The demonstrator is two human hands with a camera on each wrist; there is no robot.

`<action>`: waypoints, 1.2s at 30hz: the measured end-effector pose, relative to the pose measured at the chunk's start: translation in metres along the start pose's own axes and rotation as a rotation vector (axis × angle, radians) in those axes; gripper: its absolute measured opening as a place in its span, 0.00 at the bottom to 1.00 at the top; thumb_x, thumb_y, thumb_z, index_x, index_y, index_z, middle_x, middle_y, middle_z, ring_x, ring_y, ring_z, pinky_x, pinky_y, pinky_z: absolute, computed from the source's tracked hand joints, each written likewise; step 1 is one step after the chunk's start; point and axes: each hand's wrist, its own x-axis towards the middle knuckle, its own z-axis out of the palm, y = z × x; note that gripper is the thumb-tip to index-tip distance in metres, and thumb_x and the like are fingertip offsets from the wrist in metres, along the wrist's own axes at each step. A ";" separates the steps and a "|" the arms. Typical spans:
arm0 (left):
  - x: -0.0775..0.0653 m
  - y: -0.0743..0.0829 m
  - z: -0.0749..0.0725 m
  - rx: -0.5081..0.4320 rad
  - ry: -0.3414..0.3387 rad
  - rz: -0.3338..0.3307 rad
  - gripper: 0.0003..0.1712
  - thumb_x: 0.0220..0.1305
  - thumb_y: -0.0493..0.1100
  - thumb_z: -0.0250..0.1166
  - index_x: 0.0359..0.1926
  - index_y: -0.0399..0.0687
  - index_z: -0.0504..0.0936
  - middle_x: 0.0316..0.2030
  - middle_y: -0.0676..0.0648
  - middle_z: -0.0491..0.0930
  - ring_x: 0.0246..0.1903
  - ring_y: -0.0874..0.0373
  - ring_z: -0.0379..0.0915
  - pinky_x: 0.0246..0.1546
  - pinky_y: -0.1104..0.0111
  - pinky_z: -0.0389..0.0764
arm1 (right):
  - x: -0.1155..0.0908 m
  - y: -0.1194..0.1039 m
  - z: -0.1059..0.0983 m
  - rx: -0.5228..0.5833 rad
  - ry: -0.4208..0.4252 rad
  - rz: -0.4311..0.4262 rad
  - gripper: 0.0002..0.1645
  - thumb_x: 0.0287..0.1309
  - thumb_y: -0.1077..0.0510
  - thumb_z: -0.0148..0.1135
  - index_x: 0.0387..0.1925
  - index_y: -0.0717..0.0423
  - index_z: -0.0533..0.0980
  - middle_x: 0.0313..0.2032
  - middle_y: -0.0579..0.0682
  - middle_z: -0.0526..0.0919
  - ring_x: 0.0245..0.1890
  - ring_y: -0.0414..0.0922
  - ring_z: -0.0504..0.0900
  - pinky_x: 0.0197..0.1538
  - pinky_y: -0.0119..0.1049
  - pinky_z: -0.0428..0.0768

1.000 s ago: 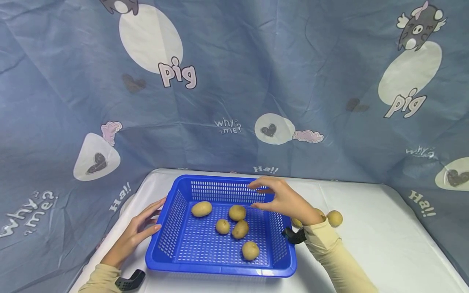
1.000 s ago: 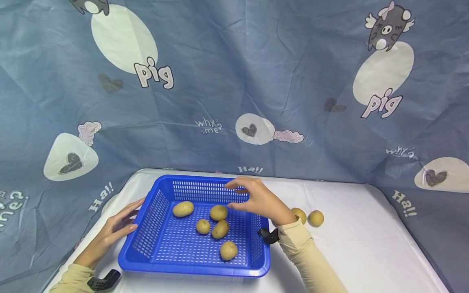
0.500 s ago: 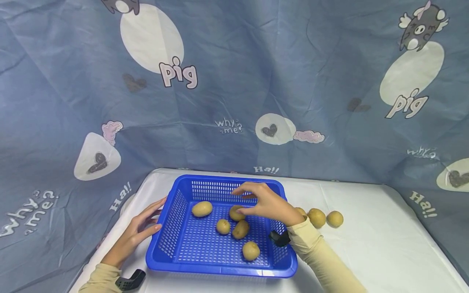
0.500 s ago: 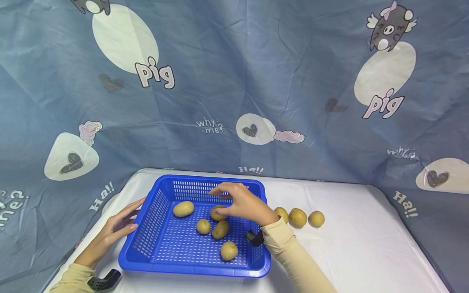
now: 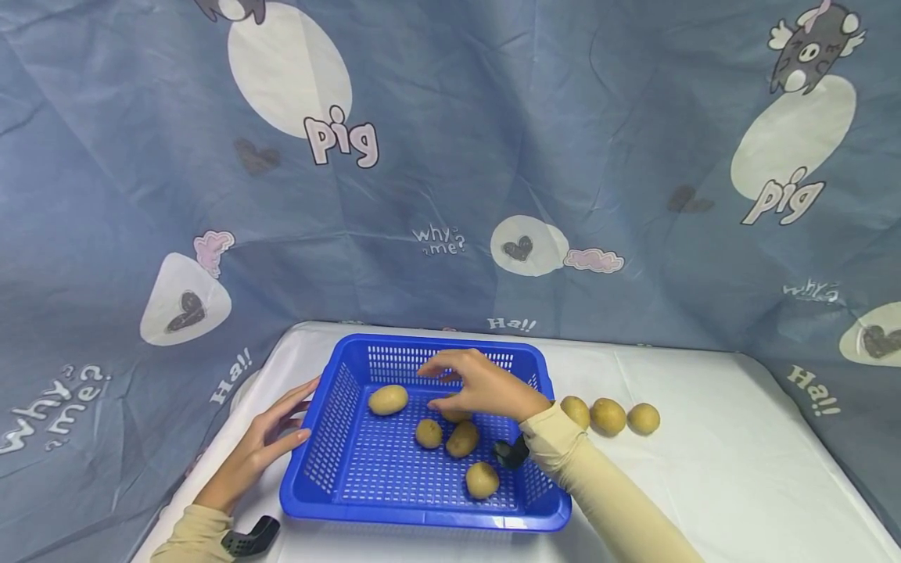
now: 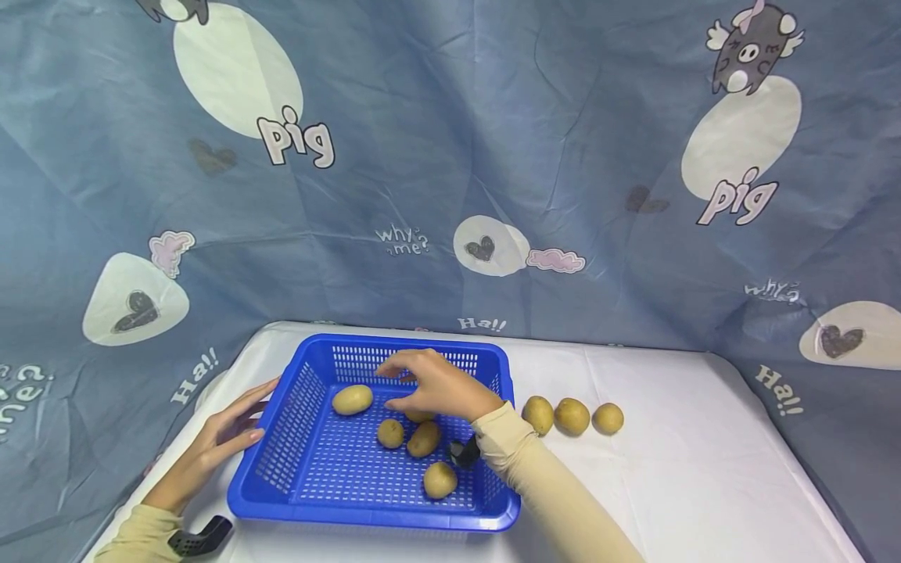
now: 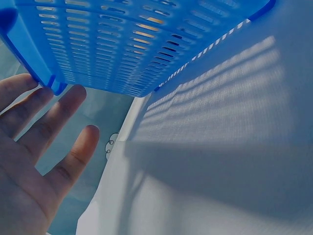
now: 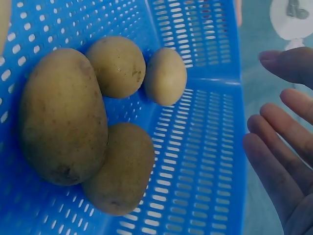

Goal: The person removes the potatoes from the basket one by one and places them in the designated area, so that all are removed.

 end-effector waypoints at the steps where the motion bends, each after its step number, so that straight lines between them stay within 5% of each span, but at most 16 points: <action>1: 0.000 0.000 0.000 -0.003 -0.001 0.000 0.38 0.71 0.32 0.57 0.80 0.44 0.59 0.77 0.43 0.63 0.66 0.72 0.69 0.60 0.81 0.72 | 0.003 0.000 0.002 -0.009 -0.009 -0.005 0.25 0.57 0.58 0.76 0.57 0.57 0.81 0.55 0.52 0.87 0.57 0.48 0.85 0.62 0.36 0.82; 12: -0.001 -0.001 -0.003 0.007 0.004 -0.014 0.38 0.71 0.32 0.57 0.80 0.46 0.60 0.77 0.42 0.63 0.65 0.73 0.69 0.60 0.81 0.72 | 0.023 -0.001 0.014 -0.079 -0.099 0.015 0.26 0.60 0.57 0.74 0.59 0.57 0.81 0.58 0.52 0.86 0.57 0.50 0.85 0.61 0.40 0.84; 21: -0.003 -0.007 -0.006 -0.007 0.010 -0.005 0.39 0.71 0.30 0.57 0.80 0.44 0.59 0.77 0.56 0.63 0.66 0.72 0.69 0.60 0.82 0.73 | 0.039 -0.004 0.022 -0.191 -0.140 -0.023 0.25 0.60 0.56 0.74 0.59 0.57 0.81 0.58 0.49 0.85 0.62 0.44 0.82 0.66 0.33 0.78; 36: -0.001 -0.005 -0.001 -0.002 -0.003 0.017 0.37 0.72 0.31 0.57 0.79 0.43 0.60 0.77 0.44 0.63 0.65 0.72 0.69 0.61 0.81 0.73 | 0.064 -0.005 0.037 -0.276 -0.235 -0.081 0.24 0.62 0.58 0.72 0.59 0.55 0.81 0.59 0.47 0.85 0.62 0.41 0.82 0.65 0.28 0.77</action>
